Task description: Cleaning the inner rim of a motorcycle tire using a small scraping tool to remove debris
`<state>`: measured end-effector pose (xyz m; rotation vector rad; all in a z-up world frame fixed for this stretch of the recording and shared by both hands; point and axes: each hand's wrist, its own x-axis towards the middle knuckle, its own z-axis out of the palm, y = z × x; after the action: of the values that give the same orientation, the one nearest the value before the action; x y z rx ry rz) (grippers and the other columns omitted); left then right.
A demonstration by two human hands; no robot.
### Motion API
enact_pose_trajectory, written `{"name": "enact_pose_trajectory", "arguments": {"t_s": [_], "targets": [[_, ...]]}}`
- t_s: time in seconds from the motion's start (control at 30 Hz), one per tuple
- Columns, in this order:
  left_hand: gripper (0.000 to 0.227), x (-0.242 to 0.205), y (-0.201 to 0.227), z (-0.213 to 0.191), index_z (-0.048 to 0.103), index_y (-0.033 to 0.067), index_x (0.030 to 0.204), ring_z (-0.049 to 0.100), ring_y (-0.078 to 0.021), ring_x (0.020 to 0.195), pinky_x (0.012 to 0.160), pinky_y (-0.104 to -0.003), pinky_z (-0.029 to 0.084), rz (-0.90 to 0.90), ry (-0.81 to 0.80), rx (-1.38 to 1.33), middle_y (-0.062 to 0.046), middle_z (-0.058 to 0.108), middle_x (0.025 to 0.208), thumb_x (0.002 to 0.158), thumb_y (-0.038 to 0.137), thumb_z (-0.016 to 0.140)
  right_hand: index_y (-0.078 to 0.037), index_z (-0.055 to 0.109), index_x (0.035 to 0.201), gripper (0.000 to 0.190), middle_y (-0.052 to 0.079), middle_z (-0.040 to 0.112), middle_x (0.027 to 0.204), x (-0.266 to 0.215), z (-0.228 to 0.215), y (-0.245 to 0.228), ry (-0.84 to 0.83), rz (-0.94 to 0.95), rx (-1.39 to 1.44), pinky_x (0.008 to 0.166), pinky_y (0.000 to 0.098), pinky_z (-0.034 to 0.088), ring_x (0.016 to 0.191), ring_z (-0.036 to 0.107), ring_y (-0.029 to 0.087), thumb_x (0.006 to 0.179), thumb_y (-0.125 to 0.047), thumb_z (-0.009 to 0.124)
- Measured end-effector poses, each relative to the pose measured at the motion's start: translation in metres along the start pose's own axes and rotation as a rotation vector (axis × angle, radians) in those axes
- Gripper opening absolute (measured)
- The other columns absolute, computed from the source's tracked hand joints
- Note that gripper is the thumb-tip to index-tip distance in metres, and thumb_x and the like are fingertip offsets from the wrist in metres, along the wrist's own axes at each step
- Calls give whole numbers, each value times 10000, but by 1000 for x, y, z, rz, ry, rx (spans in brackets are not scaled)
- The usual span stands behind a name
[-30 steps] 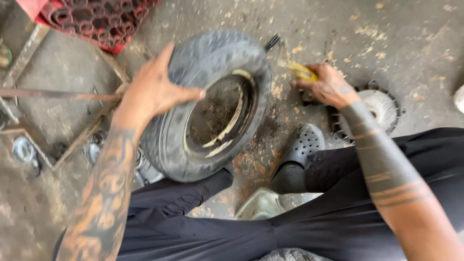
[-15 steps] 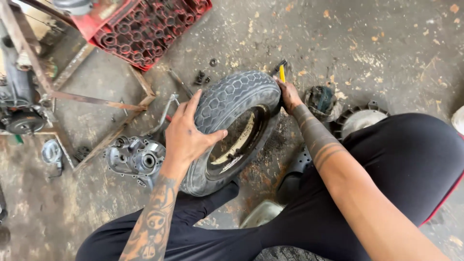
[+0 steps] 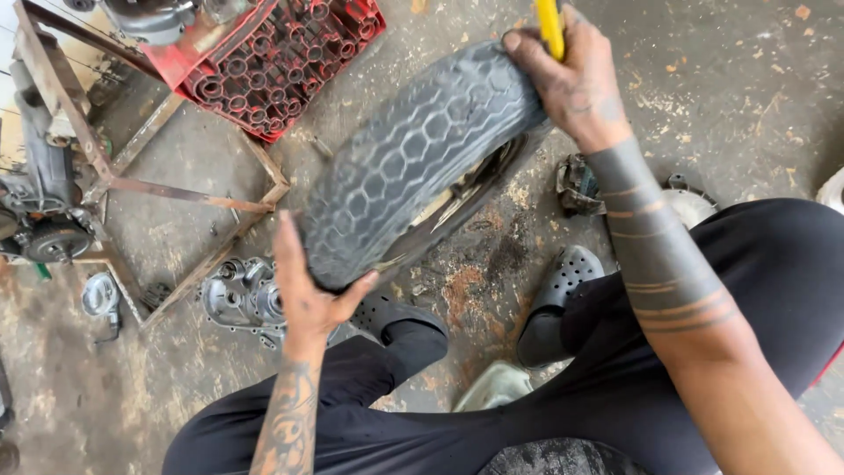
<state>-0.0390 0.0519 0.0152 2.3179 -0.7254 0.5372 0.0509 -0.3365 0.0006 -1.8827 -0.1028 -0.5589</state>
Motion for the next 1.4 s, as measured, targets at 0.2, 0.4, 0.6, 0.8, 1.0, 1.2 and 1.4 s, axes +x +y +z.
{"name": "enact_pose_trajectory", "arguments": {"t_s": [0.2,0.4,0.6,0.8,1.0,1.2,1.4], "targets": [[1225,-41,-14,30,233,-117,1547,534,-470,1354,1128,-476,435,-199,-135,-89,-358,428,1526,647,364,910,47,726,1173,213,117,725,846,-15,38,2,99,-87,-50,462,229,411,548,502,107,1048,-114,666],[1100,-14,-4,26,319,-56,1531,543,-443,1332,1117,-484,446,-142,-114,-59,-282,486,1497,674,312,903,1,721,1253,261,36,586,748,-20,64,14,42,-59,-23,513,275,391,584,433,119,1041,-144,671],[1053,13,-18,11,350,-32,1398,598,-443,1213,1028,-488,476,-266,-172,-22,-285,518,1403,636,389,943,29,739,985,294,50,629,701,-15,84,45,-143,6,-136,462,281,425,508,496,139,994,-265,753],[1139,18,-25,9,348,136,1596,526,-591,1267,1002,-662,468,-391,-241,93,-347,533,1365,671,486,914,-135,585,875,315,-34,595,719,-61,58,64,122,340,94,596,268,494,647,588,142,989,-254,854],[1110,19,-29,21,317,87,1618,572,-591,1198,967,-644,492,-365,-177,81,-355,533,1324,754,464,904,-154,596,1285,441,276,710,1055,-119,24,111,-569,773,-413,975,606,480,1095,648,492,1030,-513,572],[1112,41,-38,65,238,142,1637,594,-446,1169,894,-566,546,-263,-151,164,-316,509,1420,779,440,881,20,470,1281,316,135,639,748,-120,56,135,-666,170,-539,418,394,483,532,550,244,1018,-123,567],[1050,57,-19,62,286,250,1632,565,-466,1246,964,-545,525,-295,-176,164,-327,507,1457,784,437,877,-66,602,1336,254,108,582,919,-71,77,132,-542,-315,-909,339,275,435,484,467,144,1098,-118,528]]}}
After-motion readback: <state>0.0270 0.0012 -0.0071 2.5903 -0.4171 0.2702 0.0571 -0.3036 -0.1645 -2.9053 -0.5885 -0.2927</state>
